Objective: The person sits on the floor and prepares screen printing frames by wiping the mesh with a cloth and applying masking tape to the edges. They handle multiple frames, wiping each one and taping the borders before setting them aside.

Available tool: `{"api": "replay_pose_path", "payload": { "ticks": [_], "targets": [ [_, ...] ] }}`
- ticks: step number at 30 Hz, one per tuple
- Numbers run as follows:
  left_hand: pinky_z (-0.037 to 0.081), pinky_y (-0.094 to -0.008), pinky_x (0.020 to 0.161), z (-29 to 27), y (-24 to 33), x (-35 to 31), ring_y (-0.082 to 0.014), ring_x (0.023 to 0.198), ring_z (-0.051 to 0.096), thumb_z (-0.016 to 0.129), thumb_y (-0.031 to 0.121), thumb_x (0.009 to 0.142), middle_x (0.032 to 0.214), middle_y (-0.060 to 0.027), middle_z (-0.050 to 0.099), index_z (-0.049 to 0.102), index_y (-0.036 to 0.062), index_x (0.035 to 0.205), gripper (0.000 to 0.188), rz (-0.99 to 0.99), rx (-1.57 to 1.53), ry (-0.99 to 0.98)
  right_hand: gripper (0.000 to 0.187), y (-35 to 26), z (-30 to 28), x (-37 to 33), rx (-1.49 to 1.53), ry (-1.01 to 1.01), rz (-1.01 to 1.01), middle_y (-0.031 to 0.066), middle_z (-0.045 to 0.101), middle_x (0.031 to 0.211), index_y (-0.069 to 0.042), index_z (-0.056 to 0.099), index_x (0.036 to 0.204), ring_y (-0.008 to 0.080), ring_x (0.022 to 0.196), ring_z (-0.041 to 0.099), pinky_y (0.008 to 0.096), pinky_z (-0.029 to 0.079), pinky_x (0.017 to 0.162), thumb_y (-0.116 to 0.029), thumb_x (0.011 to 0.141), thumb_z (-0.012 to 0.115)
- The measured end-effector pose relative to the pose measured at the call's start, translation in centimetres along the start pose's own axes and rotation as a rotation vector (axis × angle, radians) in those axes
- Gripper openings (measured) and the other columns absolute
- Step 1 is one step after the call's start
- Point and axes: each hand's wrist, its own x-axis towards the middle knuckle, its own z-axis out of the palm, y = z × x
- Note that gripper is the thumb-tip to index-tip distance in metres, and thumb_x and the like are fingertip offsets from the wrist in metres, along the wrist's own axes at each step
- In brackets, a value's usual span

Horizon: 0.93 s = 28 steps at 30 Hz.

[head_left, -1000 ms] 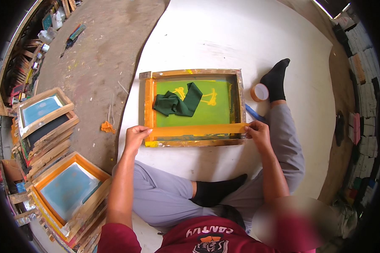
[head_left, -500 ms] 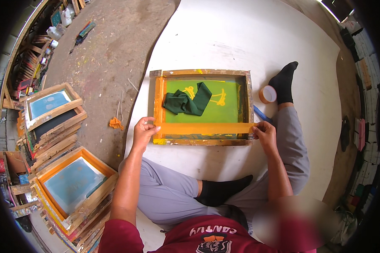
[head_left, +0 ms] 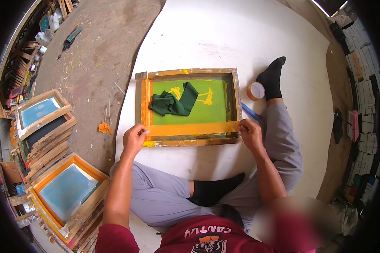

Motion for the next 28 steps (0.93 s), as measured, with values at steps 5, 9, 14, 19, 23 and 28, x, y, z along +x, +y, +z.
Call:
{"api": "replay_pose_path", "payload": {
  "ticks": [5,9,14,19,23,28],
  "targets": [
    [0.054,-0.0385,0.069,-0.2,0.2,0.1,-0.0292,0.078,0.071,0.079,0.012,0.088,0.088,-0.0095,0.074,0.072,0.0049,0.095,0.012,0.069,0.127,-0.008,0.012,-0.8,-0.2,-0.2,-0.039,-0.021,-0.077,0.0183,0.073,0.095,-0.004,0.074,0.100,0.0393,0.089,0.072,0.0438,0.056,0.080,-0.003,0.090,0.068],
    [0.055,-0.0415,0.074,-0.5,0.2,0.2,-0.0317,0.084,0.071,0.079,0.013,0.088,0.091,-0.0100,0.075,0.076,0.0059,0.095,0.010,0.046,0.175,-0.064,0.012,-0.2,-0.1,-0.2,-0.092,-0.035,-0.106,0.0190,0.074,0.093,-0.004,0.076,0.097,0.0397,0.088,0.072,0.0445,0.056,0.080,-0.004,0.088,0.069],
    [0.056,-0.0435,0.080,-0.3,-0.1,0.2,-0.0323,0.090,0.071,0.080,0.015,0.088,0.092,-0.0103,0.076,0.080,0.0074,0.093,0.010,-0.001,0.238,-0.186,0.012,0.3,0.4,-0.3,-0.162,-0.095,-0.027,0.0196,0.074,0.093,-0.003,0.078,0.095,0.0396,0.089,0.073,0.0446,0.057,0.081,-0.005,0.086,0.071],
    [0.056,-0.0449,0.084,-0.3,0.0,0.2,-0.0327,0.093,0.070,0.079,0.017,0.088,0.093,-0.0105,0.077,0.082,0.0086,0.092,0.010,0.025,0.313,-0.268,0.016,-0.6,0.2,-0.3,-0.211,-0.172,0.024,0.0196,0.075,0.097,-0.006,0.081,0.098,0.0408,0.092,0.072,0.0473,0.056,0.085,-0.010,0.087,0.070],
    [0.055,-0.0450,0.084,0.0,0.1,0.4,-0.0342,0.093,0.069,0.078,0.017,0.088,0.094,-0.0119,0.077,0.083,0.0093,0.094,0.011,0.030,0.381,-0.325,0.017,-0.4,0.5,-0.2,-0.276,-0.213,0.017,0.0184,0.075,0.098,-0.007,0.081,0.099,0.0409,0.093,0.072,0.0476,0.057,0.087,-0.012,0.087,0.070],
    [0.055,-0.0451,0.085,0.2,0.4,0.7,-0.0357,0.096,0.068,0.077,0.018,0.089,0.094,-0.0135,0.076,0.084,0.0106,0.097,0.013,-0.012,0.454,-0.408,0.019,-1.2,0.6,0.3,-0.371,-0.308,0.060,0.0183,0.076,0.105,-0.008,0.082,0.101,0.0407,0.097,0.072,0.0464,0.057,0.089,-0.015,0.087,0.071]
  ]
}}
